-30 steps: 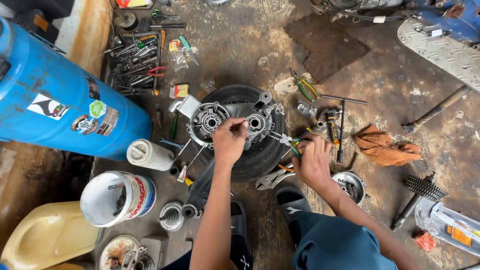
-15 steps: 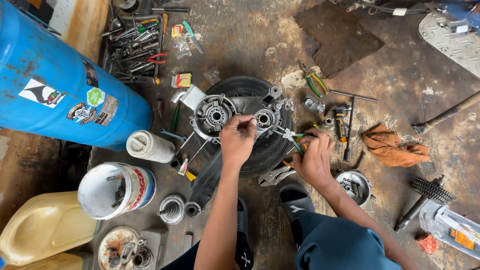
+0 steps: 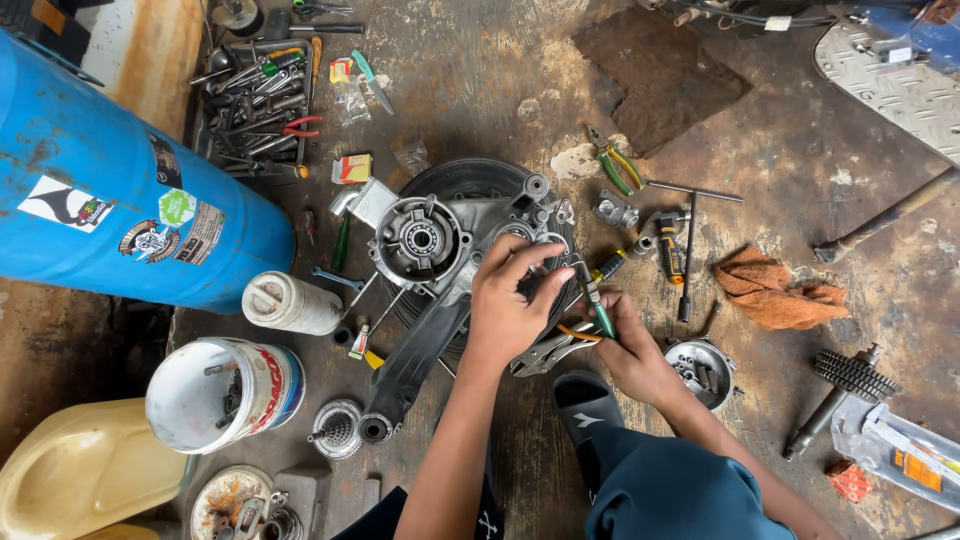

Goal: The person sits on the workshop floor assembling a motorcycle engine crankcase. They fit a bearing into the casing by hand, tap it into place with a hammer, adjust a metal cover piece, and press components together with both hands.

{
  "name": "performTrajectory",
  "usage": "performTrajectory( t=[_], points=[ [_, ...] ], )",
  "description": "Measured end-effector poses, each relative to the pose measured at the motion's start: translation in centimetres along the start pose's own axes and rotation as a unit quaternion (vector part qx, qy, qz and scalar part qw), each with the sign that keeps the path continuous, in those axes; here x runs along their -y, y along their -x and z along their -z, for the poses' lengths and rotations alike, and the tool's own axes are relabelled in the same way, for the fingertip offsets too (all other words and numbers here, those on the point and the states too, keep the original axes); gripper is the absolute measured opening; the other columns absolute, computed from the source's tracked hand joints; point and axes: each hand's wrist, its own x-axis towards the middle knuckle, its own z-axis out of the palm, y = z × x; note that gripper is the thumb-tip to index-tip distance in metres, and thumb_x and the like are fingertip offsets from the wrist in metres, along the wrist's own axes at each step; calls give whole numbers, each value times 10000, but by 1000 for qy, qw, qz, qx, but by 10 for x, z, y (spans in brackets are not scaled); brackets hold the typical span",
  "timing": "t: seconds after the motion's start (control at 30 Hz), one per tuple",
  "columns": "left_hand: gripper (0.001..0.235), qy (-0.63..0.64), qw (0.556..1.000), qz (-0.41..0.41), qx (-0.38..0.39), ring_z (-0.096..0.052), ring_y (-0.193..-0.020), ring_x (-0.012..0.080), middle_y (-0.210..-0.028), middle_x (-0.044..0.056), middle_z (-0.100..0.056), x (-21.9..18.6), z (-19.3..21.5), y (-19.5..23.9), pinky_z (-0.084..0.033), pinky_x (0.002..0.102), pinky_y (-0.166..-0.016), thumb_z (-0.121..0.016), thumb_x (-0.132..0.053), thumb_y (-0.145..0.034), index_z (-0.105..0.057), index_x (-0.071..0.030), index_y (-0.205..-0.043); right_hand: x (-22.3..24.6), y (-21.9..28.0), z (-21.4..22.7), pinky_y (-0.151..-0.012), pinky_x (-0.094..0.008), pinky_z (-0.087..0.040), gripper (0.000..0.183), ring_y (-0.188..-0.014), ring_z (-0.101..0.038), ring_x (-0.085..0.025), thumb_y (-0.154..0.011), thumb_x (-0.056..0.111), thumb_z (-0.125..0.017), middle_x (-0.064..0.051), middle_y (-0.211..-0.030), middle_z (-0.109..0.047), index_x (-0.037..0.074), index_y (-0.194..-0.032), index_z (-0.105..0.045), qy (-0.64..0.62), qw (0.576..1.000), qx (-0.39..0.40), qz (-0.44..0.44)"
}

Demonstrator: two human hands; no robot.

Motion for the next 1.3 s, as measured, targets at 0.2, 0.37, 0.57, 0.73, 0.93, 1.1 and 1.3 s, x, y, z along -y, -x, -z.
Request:
performTrajectory(
  t=[0.2,0.37,0.57,0.73,0.93,1.1,1.3],
  points=[
    [90,-14,999,-26,-18,-662,-680,188,-786,4,-632,0,-10,-1,-567,299,-654,-809,-90,-873,-805,-151,-940,-2,7,-1,-1090,-522,-405,448,-1287,-552,-312,-741,-166,-443,-151,-1178,-504,35,-1141,-429,23,999,-2,23],
    [141,-33,999,-7,-41,-642,-651,214,-749,21,-616,9,-6,5,-530,317,-604,-678,-90,-973,-776,-129,-879,6,14,1,-1073,-479,-378,419,-1264,-476,-269,-800,-127,-453,-132,-1202,-490,61,-1172,-419,60,997,-31,22],
    [128,-17,997,-29,66,-610,-729,250,-804,94,-597,-17,-16,8,-525,370,-677,-752,-130,-922,-763,-65,-1032,-29,25,16,-1059,-486,-372,432,-1275,-439,-315,-777,-128,-453,-160,-1254,-458,67,-1160,-413,98,994,-46,31],
    [75,0,999,-31,42,-652,-662,242,-782,63,-633,-11,-27,13,-532,331,-615,-804,-142,-895,-781,-101,-954,-2,34,14,-985,-482,-384,428,-1180,-457,-300,-787,-111,-459,-149,-1232,-439,88,-1162,-401,107,993,-50,-3],
    [175,-3,993,4,118,-583,-599,211,-711,89,-609,15,-33,27,-480,318,-560,-664,-95,-977,-755,-63,-832,-24,44,33,-969,-486,-392,448,-1136,-452,-317,-774,-102,-475,-139,-1187,-449,77,-1180,-413,107,991,-76,-11],
    [278,-92,979,22,178,-661,-628,358,-688,132,-601,61,-69,81,-511,420,-544,-731,-277,-945,-721,-52,-784,-24,53,43,-837,-425,-387,397,-976,-432,-237,-813,-124,-455,-109,-1094,-441,64,-1158,-393,72,985,-157,-18],
    [117,-52,955,121,266,-683,-685,338,-752,150,-633,41,-78,89,-570,378,-610,-763,-138,-889,-805,-75,-978,-24,53,45,-764,-377,-417,306,-841,-501,-214,-843,-100,-470,-110,-964,-511,50,-1104,-525,112,974,-195,-37]
  ],
)
